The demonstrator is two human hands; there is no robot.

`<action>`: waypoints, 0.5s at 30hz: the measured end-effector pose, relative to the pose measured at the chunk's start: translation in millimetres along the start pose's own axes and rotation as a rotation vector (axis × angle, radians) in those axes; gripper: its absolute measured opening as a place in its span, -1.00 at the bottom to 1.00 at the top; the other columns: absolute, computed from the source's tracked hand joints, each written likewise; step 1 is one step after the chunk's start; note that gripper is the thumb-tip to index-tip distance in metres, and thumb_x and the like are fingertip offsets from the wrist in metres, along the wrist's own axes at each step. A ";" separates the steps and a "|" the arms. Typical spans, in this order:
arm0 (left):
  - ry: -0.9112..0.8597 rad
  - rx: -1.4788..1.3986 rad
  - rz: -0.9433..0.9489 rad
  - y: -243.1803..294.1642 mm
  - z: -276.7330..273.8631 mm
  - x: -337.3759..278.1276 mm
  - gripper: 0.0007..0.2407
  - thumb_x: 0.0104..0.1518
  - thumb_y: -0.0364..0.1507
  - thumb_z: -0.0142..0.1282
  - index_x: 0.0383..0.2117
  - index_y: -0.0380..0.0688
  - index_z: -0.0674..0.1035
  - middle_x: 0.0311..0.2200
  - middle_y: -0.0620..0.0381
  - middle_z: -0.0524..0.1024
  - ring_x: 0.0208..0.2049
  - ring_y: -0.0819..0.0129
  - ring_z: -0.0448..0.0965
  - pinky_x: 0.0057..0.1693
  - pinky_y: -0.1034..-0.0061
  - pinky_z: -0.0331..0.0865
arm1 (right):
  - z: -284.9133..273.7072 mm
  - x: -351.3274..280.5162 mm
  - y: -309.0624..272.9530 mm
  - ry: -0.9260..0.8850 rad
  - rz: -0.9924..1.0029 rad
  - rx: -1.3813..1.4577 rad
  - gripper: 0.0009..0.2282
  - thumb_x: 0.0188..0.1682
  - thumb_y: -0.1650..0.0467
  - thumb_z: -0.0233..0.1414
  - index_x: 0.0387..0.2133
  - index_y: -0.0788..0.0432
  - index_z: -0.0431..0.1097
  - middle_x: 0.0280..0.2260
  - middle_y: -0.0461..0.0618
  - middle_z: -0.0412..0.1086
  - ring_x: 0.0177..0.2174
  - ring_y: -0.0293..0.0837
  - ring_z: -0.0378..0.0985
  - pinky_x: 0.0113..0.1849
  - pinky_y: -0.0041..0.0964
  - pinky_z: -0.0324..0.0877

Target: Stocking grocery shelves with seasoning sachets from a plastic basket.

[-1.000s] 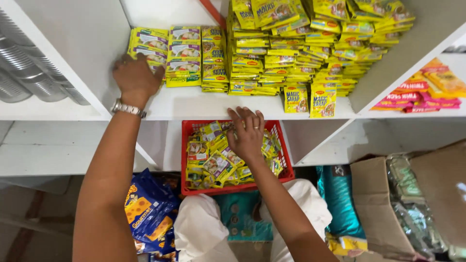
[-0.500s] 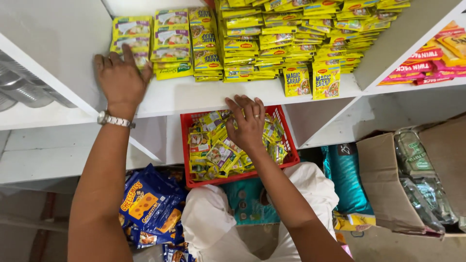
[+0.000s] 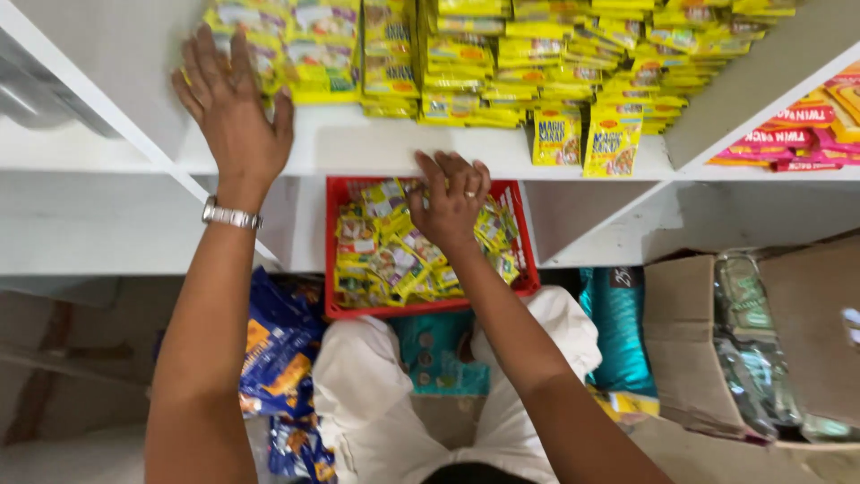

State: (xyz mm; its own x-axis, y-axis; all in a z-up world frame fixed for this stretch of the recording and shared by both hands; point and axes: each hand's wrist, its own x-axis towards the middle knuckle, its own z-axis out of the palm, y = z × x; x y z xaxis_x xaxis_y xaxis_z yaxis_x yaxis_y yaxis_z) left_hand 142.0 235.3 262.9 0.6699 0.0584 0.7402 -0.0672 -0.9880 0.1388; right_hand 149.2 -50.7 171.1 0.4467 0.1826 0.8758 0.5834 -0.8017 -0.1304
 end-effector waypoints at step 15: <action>-0.069 -0.452 -0.309 176.8 26.7 -281.7 -0.61 0.14 -0.49 0.16 0.13 -0.22 0.46 0.11 -0.25 0.40 0.17 -0.25 0.29 0.25 -0.01 0.15 | 86.7 -255.9 71.2 -0.441 0.202 0.582 -0.36 -0.20 0.34 0.26 0.15 0.37 0.22 -0.01 0.33 0.27 -0.07 0.33 0.36 -0.06 0.09 0.34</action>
State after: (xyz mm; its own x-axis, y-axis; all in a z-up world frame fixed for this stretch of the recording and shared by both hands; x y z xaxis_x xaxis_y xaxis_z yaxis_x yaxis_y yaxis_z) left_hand -38.8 40.3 61.4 0.7545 0.3114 0.5777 -0.1609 -0.7656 0.6228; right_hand 135.2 -105.1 -102.5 0.7415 0.3727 0.5579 0.6707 -0.4365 -0.5998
